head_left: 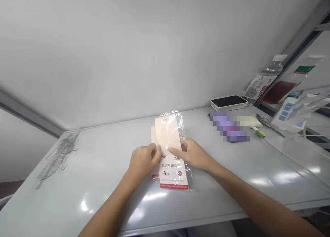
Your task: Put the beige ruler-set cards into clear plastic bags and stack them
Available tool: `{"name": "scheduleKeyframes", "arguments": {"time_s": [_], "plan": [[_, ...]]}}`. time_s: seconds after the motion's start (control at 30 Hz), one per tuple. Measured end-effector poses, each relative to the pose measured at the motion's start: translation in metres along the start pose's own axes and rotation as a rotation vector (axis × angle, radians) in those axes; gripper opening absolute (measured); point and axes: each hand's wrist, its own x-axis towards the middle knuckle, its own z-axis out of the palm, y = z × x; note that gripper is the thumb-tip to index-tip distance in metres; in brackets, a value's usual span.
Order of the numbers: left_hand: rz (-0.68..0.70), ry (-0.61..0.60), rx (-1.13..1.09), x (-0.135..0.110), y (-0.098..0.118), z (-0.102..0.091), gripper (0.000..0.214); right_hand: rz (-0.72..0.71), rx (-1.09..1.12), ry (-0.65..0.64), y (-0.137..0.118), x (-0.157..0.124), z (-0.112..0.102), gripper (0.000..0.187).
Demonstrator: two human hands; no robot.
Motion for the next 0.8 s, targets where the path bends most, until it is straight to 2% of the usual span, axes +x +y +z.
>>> {"name": "scheduleKeyframes", "arguments": {"time_s": [0.1,0.23,0.37,0.53,0.7,0.8], "plan": [[0.09,0.008,-0.005,-0.003,0.0,0.006,0.035,0.018,-0.057,0.01,0.003,0.0,0.004,0.024],[0.191,-0.074,-0.205,-0.007,0.002,0.008,0.029,0.01,-0.059,-0.003,0.003,-0.002,0.007,0.022],[0.145,-0.116,-0.374,-0.008,0.006,0.003,0.029,0.002,-0.041,0.004,-0.004,-0.005,0.006,0.02],[0.023,-0.118,-0.591,-0.006,0.006,0.002,0.034,-0.065,0.019,-0.007,-0.007,-0.008,0.006,0.017],[-0.125,-0.248,-0.969,-0.002,0.007,-0.003,0.034,-0.12,0.081,-0.017,-0.003,-0.01,0.005,0.015],[-0.125,-0.306,-1.09,0.0,0.008,-0.01,0.027,-0.162,0.069,-0.045,0.0,-0.011,0.004,0.016]]}}
